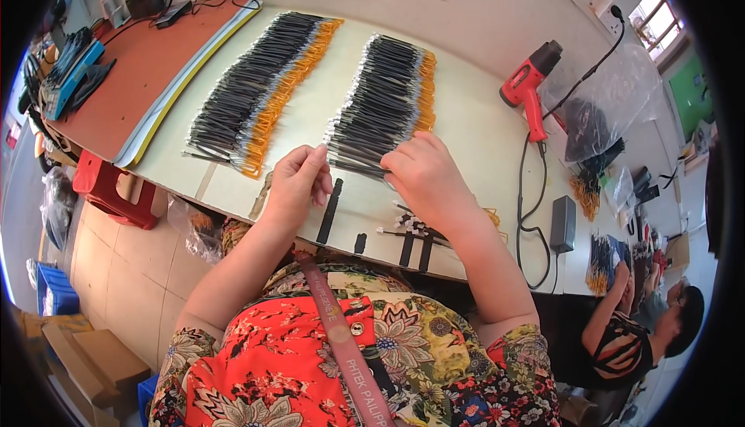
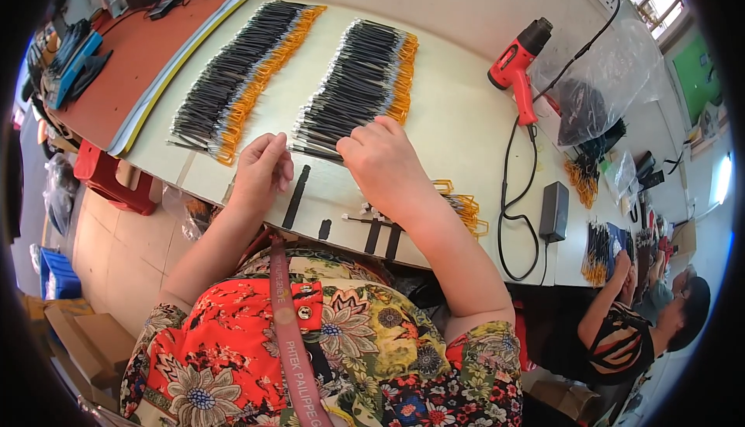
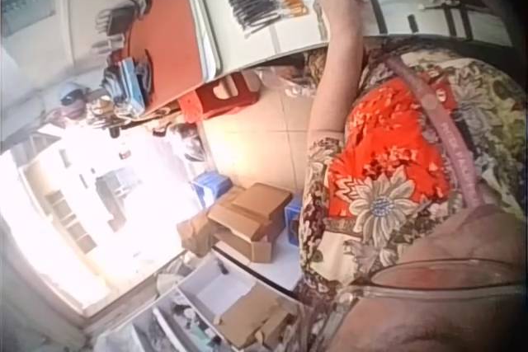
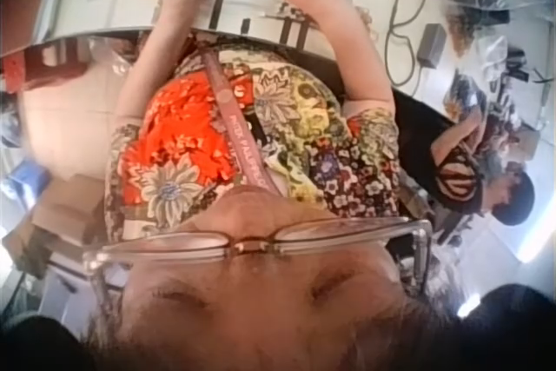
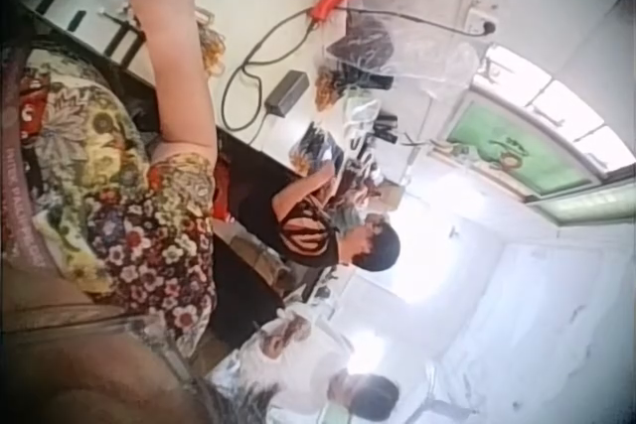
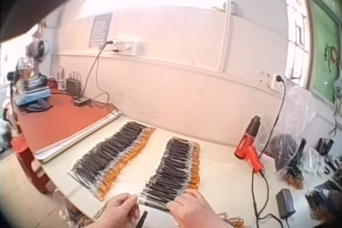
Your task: The person organizes and assembles small electrical cables with connectors at a workbench by hand.
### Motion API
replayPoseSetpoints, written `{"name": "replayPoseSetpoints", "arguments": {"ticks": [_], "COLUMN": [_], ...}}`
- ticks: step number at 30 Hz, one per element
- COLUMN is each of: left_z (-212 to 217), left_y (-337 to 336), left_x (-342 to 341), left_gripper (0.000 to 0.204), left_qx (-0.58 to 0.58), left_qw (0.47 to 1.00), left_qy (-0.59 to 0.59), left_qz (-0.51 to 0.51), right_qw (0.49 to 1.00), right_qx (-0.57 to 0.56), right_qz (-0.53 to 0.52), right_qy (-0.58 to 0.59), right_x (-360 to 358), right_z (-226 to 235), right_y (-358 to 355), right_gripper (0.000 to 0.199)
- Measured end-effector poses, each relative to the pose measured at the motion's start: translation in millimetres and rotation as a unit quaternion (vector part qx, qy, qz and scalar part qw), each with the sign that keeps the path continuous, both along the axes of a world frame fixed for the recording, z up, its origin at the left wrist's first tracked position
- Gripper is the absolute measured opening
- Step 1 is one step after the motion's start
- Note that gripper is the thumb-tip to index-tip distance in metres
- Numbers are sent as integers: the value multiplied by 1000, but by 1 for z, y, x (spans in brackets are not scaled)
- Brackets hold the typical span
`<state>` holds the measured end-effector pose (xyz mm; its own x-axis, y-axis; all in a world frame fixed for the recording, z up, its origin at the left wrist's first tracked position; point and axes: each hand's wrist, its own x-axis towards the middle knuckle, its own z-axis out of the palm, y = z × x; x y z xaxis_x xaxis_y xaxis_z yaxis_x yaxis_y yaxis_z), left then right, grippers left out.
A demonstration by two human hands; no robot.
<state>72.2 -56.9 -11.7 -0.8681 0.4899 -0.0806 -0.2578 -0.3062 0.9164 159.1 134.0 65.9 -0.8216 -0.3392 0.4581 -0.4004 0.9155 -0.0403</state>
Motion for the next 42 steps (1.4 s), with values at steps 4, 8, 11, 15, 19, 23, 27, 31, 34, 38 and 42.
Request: {"name": "replayPoseSetpoints", "arguments": {"ticks": [4,8,11,15,19,23,27,31,34,38,42], "left_z": [0,7,4,6,4,-1,2,1,1,4,3], "left_y": [0,-1,-2,-2,-2,-3,-3,-5,-2,1,1], "left_x": [0,3,0,-1,-1,-2,0,0,2,5,5], "left_gripper": [23,27,29,28,27,25,23,20,19,18,18], "left_qx": [10,34,68,68,74,84,85,76,61,42,37], "left_qw": [1000,997,994,995,995,994,994,995,996,998,998], "left_qy": [4,-4,-9,-7,-4,-1,2,22,28,33,36], "left_qz": [12,72,85,74,69,67,63,55,52,28,20], "right_qw": [1000,1000,999,998,997,998,987,931,926,947,970], "right_qx": [-13,-23,-24,4,11,-20,39,63,88,92,56], "right_qz": [5,-1,1,-20,-34,-21,-116,-216,-207,-188,-157], "right_qy": [4,7,-27,-64,-69,-51,-107,-286,-302,-242,-179], "right_x": [-3,-13,-23,-34,-39,-29,5,37,50,53,57], "right_z": [-3,-8,-19,-36,-38,-25,0,2,-11,-28,-34], "right_y": [0,2,6,8,8,17,56,88,97,100,105], "right_gripper": [7,8,8,17,14,13,9,13,12,5,3]}}
